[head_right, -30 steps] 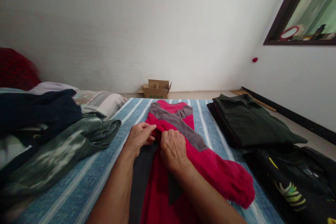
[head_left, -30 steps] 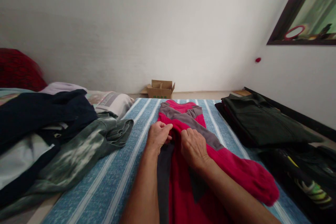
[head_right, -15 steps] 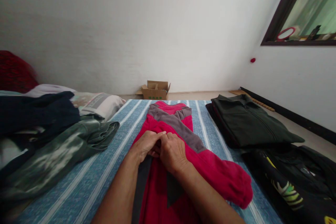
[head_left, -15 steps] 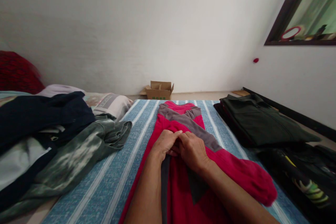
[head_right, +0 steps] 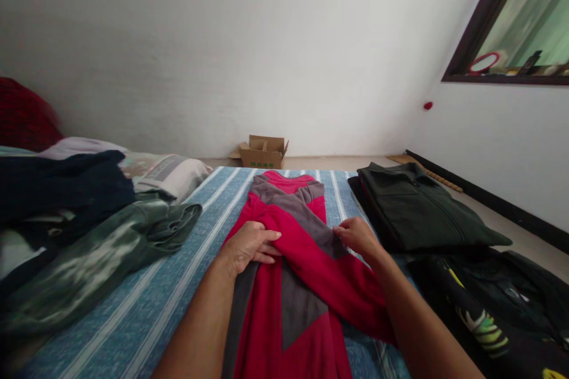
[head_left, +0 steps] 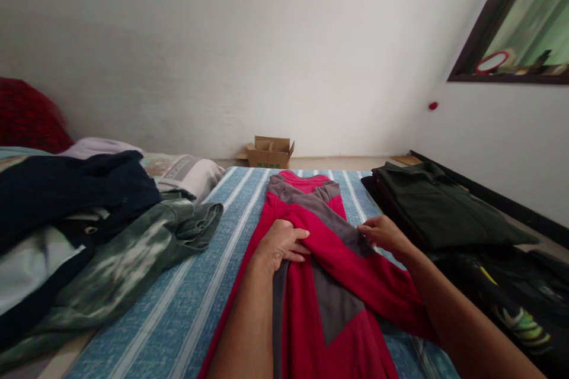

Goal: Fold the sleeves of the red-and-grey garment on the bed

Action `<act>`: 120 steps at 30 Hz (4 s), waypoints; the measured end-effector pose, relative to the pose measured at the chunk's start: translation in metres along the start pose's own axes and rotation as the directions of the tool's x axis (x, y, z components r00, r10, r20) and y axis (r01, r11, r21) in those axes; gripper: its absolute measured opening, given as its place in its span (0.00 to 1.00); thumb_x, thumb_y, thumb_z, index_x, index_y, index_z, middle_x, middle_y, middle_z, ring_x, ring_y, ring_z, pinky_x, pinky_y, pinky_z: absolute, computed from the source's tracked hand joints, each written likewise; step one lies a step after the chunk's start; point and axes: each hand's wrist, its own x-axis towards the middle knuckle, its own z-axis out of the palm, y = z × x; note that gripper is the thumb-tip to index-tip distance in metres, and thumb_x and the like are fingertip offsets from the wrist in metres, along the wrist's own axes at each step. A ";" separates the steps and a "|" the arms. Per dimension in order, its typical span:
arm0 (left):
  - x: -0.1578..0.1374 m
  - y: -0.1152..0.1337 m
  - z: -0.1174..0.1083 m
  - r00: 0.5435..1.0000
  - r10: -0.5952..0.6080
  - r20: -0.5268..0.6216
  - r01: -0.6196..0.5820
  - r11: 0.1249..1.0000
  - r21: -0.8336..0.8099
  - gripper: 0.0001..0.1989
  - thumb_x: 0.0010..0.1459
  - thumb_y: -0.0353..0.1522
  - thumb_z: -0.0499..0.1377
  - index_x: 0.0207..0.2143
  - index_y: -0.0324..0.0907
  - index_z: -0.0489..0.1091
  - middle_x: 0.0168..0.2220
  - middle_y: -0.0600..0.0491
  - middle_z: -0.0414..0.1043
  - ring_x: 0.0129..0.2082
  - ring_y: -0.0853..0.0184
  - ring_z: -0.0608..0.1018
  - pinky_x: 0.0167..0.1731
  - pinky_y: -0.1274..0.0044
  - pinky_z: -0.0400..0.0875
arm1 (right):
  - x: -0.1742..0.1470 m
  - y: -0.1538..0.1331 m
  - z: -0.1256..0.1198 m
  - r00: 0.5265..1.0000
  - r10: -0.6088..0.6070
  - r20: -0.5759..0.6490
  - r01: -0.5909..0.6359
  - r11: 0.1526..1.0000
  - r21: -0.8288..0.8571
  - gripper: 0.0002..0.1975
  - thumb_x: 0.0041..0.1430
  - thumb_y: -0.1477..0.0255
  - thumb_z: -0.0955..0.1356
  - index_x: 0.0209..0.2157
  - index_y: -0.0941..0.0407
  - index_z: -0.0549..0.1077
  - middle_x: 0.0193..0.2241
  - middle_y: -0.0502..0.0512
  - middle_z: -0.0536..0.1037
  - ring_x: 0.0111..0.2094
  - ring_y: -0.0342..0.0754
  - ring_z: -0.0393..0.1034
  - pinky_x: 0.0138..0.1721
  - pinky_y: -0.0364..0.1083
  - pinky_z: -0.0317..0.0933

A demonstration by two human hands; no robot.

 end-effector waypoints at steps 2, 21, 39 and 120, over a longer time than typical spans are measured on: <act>0.001 -0.001 0.000 1.000 0.002 0.006 -0.002 1.000 -0.003 0.05 0.49 0.28 0.57 0.31 0.36 0.64 0.28 0.48 0.75 0.24 0.64 0.79 0.21 0.77 0.72 | 0.001 0.006 0.002 0.997 0.033 0.074 -0.039 0.996 0.082 0.15 0.54 0.69 0.63 0.17 0.58 0.69 0.13 0.49 0.65 0.16 0.40 0.60 0.19 0.40 0.51; 0.002 -0.003 -0.003 0.999 0.016 0.039 -0.013 0.996 -0.084 0.07 0.45 0.27 0.57 0.30 0.39 0.64 0.24 0.51 0.75 0.24 0.62 0.79 0.25 0.70 0.75 | 0.004 -0.001 0.002 0.859 -0.150 0.490 -0.101 0.888 0.449 0.12 0.44 0.67 0.71 0.30 0.60 0.76 0.25 0.52 0.77 0.23 0.40 0.68 0.25 0.38 0.60; 0.001 -0.002 -0.001 0.999 0.028 0.031 -0.025 0.995 -0.092 0.07 0.45 0.28 0.57 0.30 0.38 0.65 0.25 0.49 0.75 0.24 0.62 0.79 0.25 0.70 0.75 | 0.008 -0.011 0.028 0.893 -0.036 0.449 -0.132 0.932 0.337 0.04 0.39 0.77 0.67 0.19 0.57 0.75 0.15 0.49 0.75 0.15 0.43 0.66 0.18 0.40 0.61; 0.020 -0.008 0.019 0.985 0.095 0.142 0.057 0.602 -0.797 0.15 0.46 0.18 0.52 0.37 0.36 0.68 0.28 0.49 0.76 0.27 0.64 0.79 0.33 0.69 0.75 | 0.008 0.021 -0.004 0.856 0.060 0.514 -0.416 0.670 0.615 0.10 0.53 0.68 0.69 0.32 0.61 0.74 0.27 0.59 0.79 0.25 0.49 0.74 0.32 0.48 0.70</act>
